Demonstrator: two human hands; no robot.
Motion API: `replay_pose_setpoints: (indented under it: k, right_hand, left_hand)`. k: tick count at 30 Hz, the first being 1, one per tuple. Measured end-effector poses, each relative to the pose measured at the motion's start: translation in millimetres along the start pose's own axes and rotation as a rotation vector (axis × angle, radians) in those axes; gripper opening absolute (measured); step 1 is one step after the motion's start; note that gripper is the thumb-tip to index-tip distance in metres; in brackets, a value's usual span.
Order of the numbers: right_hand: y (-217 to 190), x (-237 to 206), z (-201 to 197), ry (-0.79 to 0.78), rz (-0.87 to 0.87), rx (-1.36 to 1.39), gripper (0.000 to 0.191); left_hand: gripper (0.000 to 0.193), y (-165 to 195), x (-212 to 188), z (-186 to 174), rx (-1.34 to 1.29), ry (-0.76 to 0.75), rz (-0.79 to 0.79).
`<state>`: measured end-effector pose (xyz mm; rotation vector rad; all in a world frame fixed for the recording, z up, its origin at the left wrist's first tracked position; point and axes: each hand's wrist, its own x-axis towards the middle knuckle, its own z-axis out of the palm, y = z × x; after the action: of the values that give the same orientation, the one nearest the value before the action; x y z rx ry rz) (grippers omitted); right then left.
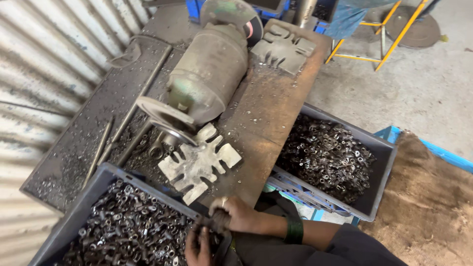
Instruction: The person picks small metal castings one at a time from a bin, holds each against a running bench grinder to grind off excess material, producing sparks, and places the ground pieces into a second bin. The person repeats this grinding cycle continuously across the episode.
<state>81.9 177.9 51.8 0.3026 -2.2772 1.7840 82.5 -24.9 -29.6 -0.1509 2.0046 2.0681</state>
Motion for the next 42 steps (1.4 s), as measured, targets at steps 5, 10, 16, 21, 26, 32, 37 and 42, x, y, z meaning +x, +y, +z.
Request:
replay_pose_setpoints:
  k: [5, 10, 16, 21, 26, 32, 37, 42]
  right_hand:
    - [-10, 4, -12, -0.199, 0.252, 0.137, 0.029]
    - [-14, 9, -14, -0.288, -0.047, -0.107, 0.029]
    - [-8, 14, -26, -0.329, 0.272, -0.277, 0.033]
    - [13, 19, -43, -0.326, 0.268, -0.263, 0.032]
    - [39, 45, -82, -0.119, -0.057, -0.505, 0.031]
    - [66, 69, -127, -0.011, 0.013, -0.824, 0.025]
    - [79, 74, -123, 0.065, 0.014, -0.819, 0.030]
    - [79, 74, -119, 0.081, 0.034, -0.827, 0.031]
  left_hand:
    - [0.044, 3, 2, -10, 0.008, -0.006, 0.026]
    - [0.033, 10, -11, 11, 0.222, 0.043, 0.113]
    - [0.028, 59, -23, 45, 0.264, 0.125, 0.281]
    - [0.034, 103, -15, 50, 0.256, 0.086, 0.337]
    - [0.038, 118, 43, -6, 0.500, 0.202, 0.438]
    - [0.044, 135, 127, -131, 0.958, 0.904, 0.246]
    - [0.100, 151, 144, -161, 1.313, 1.061, 0.171]
    - [0.093, 161, 143, -155, 1.338, 0.904, -0.102]
